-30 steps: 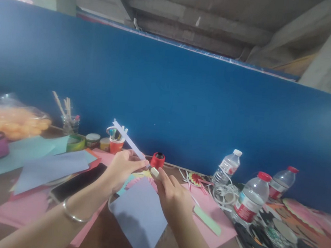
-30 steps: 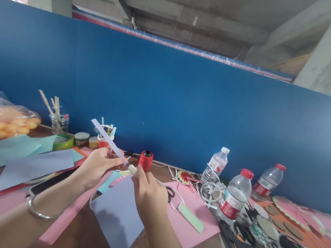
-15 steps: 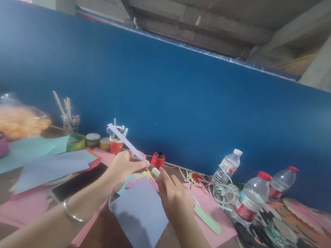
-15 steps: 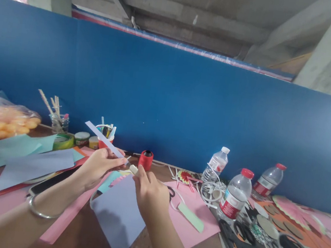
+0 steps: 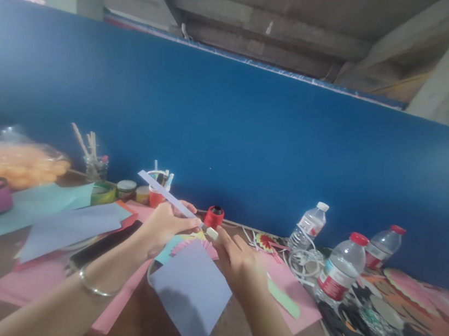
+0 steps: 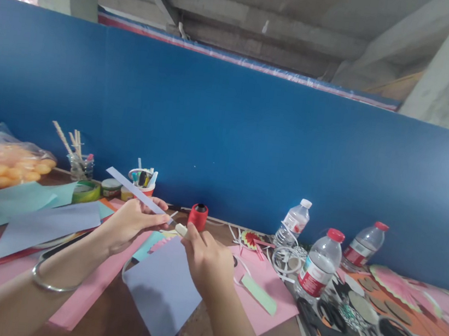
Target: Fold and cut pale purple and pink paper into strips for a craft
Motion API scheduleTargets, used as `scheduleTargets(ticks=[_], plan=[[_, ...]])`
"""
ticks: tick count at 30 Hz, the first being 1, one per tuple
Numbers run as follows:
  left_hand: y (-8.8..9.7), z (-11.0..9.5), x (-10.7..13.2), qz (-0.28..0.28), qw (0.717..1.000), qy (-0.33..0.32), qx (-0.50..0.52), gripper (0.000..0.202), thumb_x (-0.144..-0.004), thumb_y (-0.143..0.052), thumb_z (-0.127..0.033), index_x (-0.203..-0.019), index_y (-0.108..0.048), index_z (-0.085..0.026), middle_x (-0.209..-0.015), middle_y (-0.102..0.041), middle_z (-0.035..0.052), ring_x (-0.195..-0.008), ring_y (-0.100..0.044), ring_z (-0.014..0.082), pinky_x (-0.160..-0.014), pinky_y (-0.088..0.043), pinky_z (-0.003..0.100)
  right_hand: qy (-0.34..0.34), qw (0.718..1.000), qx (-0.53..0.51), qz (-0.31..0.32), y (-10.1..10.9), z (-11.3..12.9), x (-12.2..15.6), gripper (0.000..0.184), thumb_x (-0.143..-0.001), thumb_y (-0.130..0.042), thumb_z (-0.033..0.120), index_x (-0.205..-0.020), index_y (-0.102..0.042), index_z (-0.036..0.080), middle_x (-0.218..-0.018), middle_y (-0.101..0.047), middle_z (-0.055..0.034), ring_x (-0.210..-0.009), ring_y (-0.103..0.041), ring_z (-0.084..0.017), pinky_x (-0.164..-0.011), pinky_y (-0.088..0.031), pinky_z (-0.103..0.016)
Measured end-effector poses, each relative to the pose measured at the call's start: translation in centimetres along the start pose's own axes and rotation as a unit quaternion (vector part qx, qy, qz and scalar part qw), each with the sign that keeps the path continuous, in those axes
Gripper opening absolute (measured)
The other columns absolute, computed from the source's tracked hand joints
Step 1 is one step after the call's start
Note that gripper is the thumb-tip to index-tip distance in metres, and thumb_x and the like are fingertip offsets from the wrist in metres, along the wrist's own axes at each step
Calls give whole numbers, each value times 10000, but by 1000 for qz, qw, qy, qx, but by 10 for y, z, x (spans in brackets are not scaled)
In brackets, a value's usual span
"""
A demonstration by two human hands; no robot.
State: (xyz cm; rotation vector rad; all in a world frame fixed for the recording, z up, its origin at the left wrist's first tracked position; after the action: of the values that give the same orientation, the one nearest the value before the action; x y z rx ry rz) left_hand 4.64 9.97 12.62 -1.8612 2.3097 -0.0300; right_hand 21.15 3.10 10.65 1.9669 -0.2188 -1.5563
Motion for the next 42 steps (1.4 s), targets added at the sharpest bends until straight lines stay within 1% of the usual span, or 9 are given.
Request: scheduleTargets(ticks=[9, 14, 18, 21, 26, 29, 32, 39, 42], plan=[[2, 1, -1, 15, 1000, 2, 2, 346, -600, -783, -209, -859, -562, -148, -662, -690, 32, -704, -689, 212, -741, -542, 345, 4, 1000, -7, 16, 2, 2, -2, 343, -961, -390, 333, -1157, -620, 171, -680, -605, -15, -544, -547, -117, -499, -356, -242], [5, 2, -2, 19, 1000, -6, 4, 364, -601, -791, -234, -871, -561, -151, -670, -689, 29, -705, -689, 211, -747, -549, 358, 10, 1000, 0, -1, 5, 2, -4, 337, -957, -395, 329, -1134, -634, 169, -646, -585, -8, -510, -519, -107, -476, -349, -237], [6, 0, -3, 25, 1000, -11, -2, 377, -593, -798, -237, -876, -564, -150, -668, -689, 25, -697, -686, 199, -755, -550, 348, 17, 1000, 7, 3, 5, 2, -4, 342, -955, -395, 335, -1132, -636, 169, -630, -569, -5, -500, -502, -107, -472, -342, -237], [7, 2, -3, 34, 999, -8, -13, 380, -604, -792, -232, -891, -560, -146, -663, -694, 38, -700, -689, 206, -746, -543, 337, 24, 1000, 9, 7, 6, 1, -5, 339, -951, -403, 338, -1122, -642, 169, -626, -567, -3, -491, -491, -108, -467, -330, -241], [8, 2, -4, 35, 999, -6, -25, 390, -621, -778, -223, -923, -541, -153, -669, -697, 31, -688, -686, 189, -719, -534, 309, 19, 1000, 3, 4, 7, 0, -5, 333, -955, -403, 344, -1106, -648, 175, -632, -576, -4, -496, -496, -107, -470, -316, -240], [7, 1, -3, 38, 999, -1, -33, 397, -618, -777, -218, -926, -535, -155, -671, -698, 32, -690, -686, 189, -698, -530, 297, 17, 1000, 0, 11, 5, -1, -4, 348, -963, -386, 361, -1127, -640, 188, -638, -584, -6, -499, -500, -104, -478, -311, -239], [7, -1, -1, 40, 998, 2, -40, 396, -618, -773, -221, -928, -534, -160, -666, -694, 24, -697, -686, 192, -687, -529, 291, 14, 1000, -1, 16, 3, -3, -2, 338, -955, -409, 369, -1154, -629, 208, -643, -587, -4, -513, -514, -106, -490, -311, -240], [11, -5, -1, 50, 996, 10, -71, 383, -622, -772, -216, -926, -548, -154, -623, -679, 8, -630, -671, 173, -645, -528, 284, 18, 999, -13, 31, 3, -4, -3, 332, -955, -404, 366, -1142, -631, 212, -648, -588, 0, -511, -509, -111, -494, -304, -243], [12, -7, -1, 57, 996, 11, -74, 381, -618, -776, -212, -921, -553, -153, -625, -678, 0, -630, -669, 168, -641, -527, 275, 29, 999, -9, 23, 4, -3, -3, 320, -948, -422, 358, -1132, -635, 206, -643, -585, 2, -499, -499, -110, -481, -287, -245]])
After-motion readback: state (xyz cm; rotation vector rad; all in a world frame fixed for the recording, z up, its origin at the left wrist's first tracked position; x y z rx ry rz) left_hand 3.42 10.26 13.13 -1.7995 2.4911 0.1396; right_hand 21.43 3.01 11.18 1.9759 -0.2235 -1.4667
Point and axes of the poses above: each hand's wrist, its own x-axis away from the middle knuckle, its own y-axis out of the back of the hand, z = x × y, the point moved 5 cm from there along -x, towards the middle knuckle
